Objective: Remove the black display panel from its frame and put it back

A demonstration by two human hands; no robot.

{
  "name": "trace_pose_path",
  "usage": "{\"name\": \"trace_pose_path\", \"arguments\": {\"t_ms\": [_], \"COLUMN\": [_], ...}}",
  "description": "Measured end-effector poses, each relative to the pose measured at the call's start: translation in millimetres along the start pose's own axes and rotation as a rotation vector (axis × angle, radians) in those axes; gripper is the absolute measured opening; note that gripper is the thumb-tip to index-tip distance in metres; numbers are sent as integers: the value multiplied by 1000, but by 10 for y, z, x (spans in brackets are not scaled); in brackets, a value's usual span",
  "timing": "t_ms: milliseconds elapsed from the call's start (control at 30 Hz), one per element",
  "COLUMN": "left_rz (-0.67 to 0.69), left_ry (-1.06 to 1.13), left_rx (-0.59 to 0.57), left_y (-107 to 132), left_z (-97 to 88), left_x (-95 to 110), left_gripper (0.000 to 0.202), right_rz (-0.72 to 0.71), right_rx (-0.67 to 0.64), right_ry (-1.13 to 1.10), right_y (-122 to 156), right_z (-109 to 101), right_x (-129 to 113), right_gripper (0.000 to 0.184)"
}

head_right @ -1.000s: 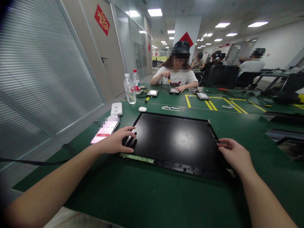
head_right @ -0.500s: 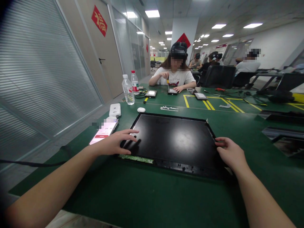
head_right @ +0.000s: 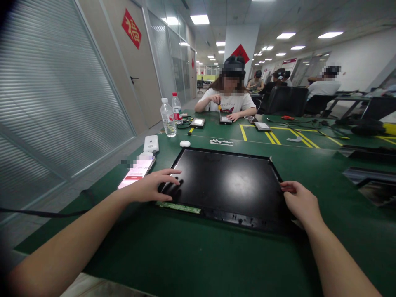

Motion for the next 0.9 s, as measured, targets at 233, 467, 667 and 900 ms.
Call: {"name": "trace_pose_path", "arguments": {"t_ms": [233, 467, 667, 900], "left_rz": [-218, -312, -292, -395], "left_ry": [-140, -154, -150, 149], "left_rx": [261, 270, 305, 456], "left_y": [-103, -128, -156, -145], "left_z": [129, 162, 162, 83], "left_x": [-190, -329, -310, -122], "left_gripper": [55, 44, 40, 39], "right_rz": [-32, -36, -46, -34], "right_rx": [-25, 13, -120, -110], "right_ry": [15, 164, 244, 270], "right_y": [-38, -206, -317, -264], "right_z": [-97, -124, -77, -67], "right_x": [-16, 170, 264, 212], "right_gripper": [31, 27, 21, 18]}}
Point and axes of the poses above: each hand's wrist, its own y-axis away from the middle knuckle, its own z-axis out of the palm, x = y × z, the point moved 2 cm from there along -y, towards the middle knuckle, and after that the axes turned 7 degrees about x, right-handed, at the moved point
